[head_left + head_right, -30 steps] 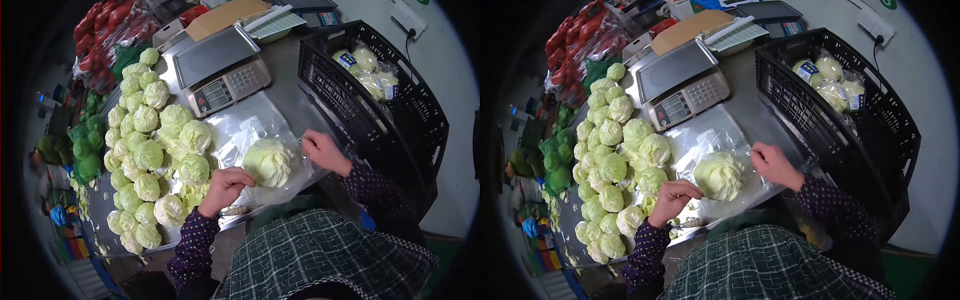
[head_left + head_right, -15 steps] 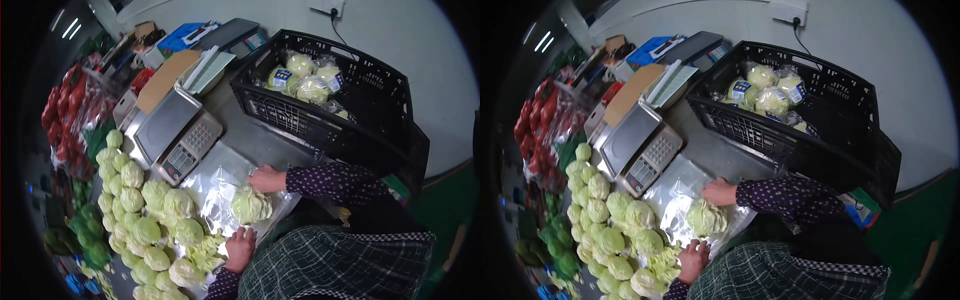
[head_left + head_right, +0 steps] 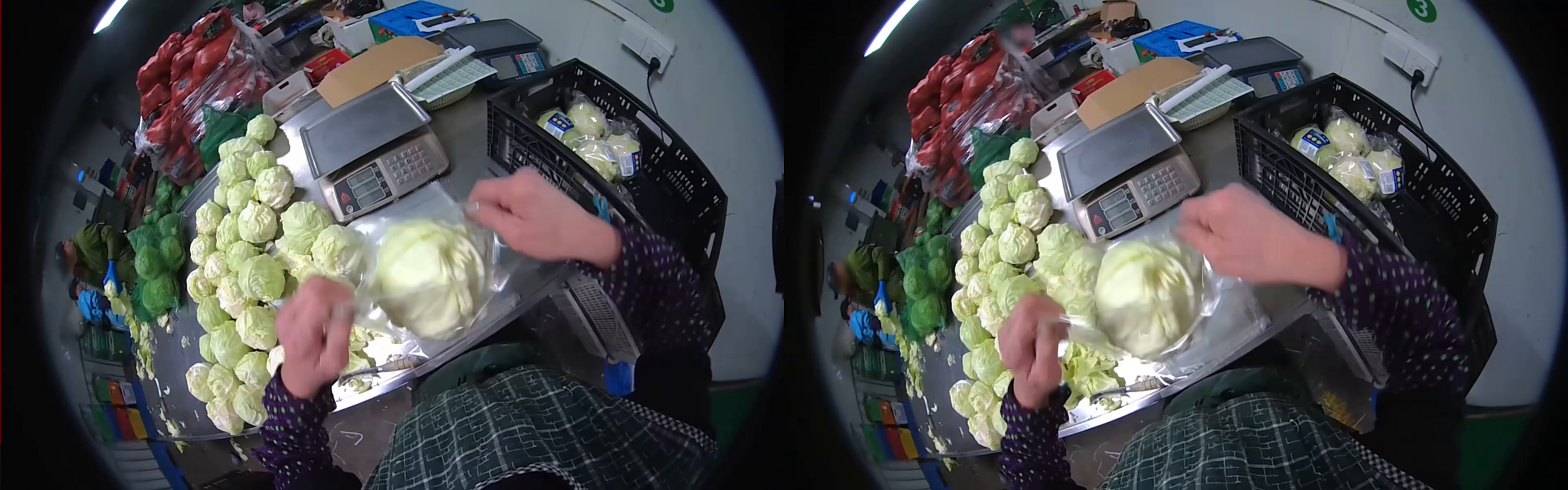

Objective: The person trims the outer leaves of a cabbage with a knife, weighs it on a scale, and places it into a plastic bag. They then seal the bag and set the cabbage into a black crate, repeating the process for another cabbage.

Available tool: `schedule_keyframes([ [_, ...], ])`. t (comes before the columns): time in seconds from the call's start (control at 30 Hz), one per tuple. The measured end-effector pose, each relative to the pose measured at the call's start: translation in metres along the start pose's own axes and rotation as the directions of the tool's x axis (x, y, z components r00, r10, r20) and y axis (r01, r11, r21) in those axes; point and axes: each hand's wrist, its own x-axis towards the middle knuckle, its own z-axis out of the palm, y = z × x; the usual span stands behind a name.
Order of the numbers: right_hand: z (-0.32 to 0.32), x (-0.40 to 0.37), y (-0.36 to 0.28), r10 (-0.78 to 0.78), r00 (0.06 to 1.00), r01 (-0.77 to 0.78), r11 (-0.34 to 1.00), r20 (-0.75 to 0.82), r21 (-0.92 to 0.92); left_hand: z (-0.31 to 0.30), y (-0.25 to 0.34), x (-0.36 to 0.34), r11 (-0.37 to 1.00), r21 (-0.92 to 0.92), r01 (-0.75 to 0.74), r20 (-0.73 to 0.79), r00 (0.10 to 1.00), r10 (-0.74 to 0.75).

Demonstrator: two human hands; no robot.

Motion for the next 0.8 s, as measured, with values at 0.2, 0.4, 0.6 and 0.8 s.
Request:
schedule_keyframes([
  [0.2, -0.032, -0.006, -0.061, -0.073, 0.988, 0.061, 0.994, -0.136, -0.093, -0.02, 0.016, 0.021, 0.979, 0.065, -0.195, -0.034, 0.98, 0.198],
  [0.4, -0.029, 0.01, -0.052, -0.173, 0.979, 0.131, 0.941, -0.108, -0.313, -0.032, 0.022, 0.024, 0.981, -0.128, -0.144, -0.286, 0.953, 0.102],
  [0.6, -0.011, 0.016, -0.021, -0.033, 0.985, -0.016, 0.961, -0.17, -0.277, -0.008, -0.014, 0.004, 1.0, -0.029, -0.007, -0.211, 0.978, 0.0],
  [0.8, 0.047, -0.051, 0.049, 0.146, 0.988, -0.15, 0.981, -0.045, -0.119, 0.028, 0.009, -0.071, 0.993, 0.08, -0.084, 0.052, 0.995, 0.08],
])
